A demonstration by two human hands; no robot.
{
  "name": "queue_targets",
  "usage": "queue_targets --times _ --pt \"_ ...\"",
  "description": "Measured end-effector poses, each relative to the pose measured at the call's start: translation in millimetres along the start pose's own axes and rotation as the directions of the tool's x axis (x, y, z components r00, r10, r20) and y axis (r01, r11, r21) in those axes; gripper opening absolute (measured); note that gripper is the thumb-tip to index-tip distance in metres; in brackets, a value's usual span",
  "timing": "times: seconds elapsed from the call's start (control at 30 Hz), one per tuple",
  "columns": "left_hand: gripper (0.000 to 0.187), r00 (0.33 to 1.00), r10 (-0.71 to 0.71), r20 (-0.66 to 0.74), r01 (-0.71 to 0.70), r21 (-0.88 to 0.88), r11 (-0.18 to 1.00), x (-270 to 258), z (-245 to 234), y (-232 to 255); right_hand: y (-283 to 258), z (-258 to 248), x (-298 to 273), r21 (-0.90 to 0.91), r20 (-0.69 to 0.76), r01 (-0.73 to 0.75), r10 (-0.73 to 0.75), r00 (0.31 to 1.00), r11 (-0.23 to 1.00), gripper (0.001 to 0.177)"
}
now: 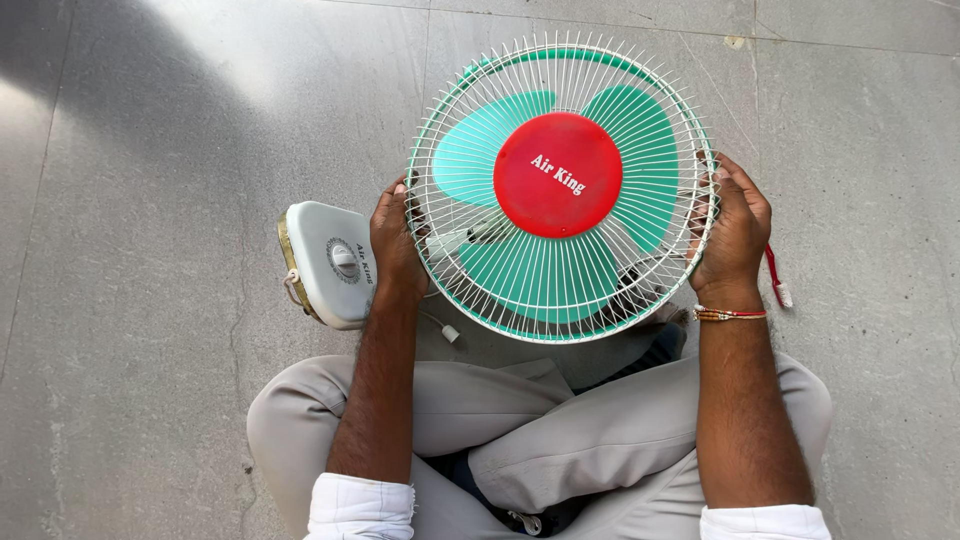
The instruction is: The person sits on the floor and assembles a table fan. They tighten the central nut on the fan blades, wipe the blades with a cloth, and then attach the front and rear wire cages to the fan body.
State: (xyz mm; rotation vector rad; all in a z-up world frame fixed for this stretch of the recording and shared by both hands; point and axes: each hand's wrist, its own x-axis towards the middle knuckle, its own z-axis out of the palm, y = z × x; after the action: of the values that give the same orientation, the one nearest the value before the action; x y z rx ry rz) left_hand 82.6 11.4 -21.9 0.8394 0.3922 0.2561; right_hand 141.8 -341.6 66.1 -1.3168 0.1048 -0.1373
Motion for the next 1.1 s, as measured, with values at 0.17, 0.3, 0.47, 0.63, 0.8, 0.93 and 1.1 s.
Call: queue_targets --times 0.17,0.3,0.47,0.63,0.8,0.93,1.1 --pt "0.036 1.000 0.004 -0.026 -0.005 -0.013 1.000 2.2 0.3 -2.7 -2.2 2.9 -2.1 -0.038 -0.013 0.010 -0.011 1.000 0.999 0.036" --pt "0.035 0.998 0.051 -0.027 -0.051 -0.013 0.999 2.3 -2.1 -6.0 -0.9 2.4 -2.0 -0.059 -0.011 0.045 -0.045 0.999 0.997 0.035" --pt "0.033 0.984 0.160 -0.072 -0.146 0.174 0.974 5.3 -4.5 -8.8 -5.1 7.9 -5.4 -0.026 -0.065 -0.006 0.004 0.998 1.000 0.033" --pt "0.034 0.981 0.177 -0.081 -0.108 0.529 0.841 0.5 -7.8 5.6 -5.5 6.8 -4.6 -0.010 -0.058 -0.012 0.012 0.998 1.000 0.032" --pt "0.032 1.000 0.025 -0.015 -0.018 0.382 0.924 -12.3 -9.2 25.0 -5.0 7.9 -5.1 0.006 -0.068 0.000 0.000 0.998 1.000 0.032" --pt "0.037 0.994 -0.098 0.040 0.071 0.435 0.897 -31.2 -7.2 46.4 -2.6 5.4 -4.0 0.012 -0.065 0.007 -0.006 0.998 1.000 0.031" --pt "0.046 0.977 -0.210 -0.025 0.203 0.387 0.899 -58.6 -4.1 49.0 -1.9 5.3 -3.3 0.027 -0.075 0.012 -0.010 0.997 1.000 0.030"
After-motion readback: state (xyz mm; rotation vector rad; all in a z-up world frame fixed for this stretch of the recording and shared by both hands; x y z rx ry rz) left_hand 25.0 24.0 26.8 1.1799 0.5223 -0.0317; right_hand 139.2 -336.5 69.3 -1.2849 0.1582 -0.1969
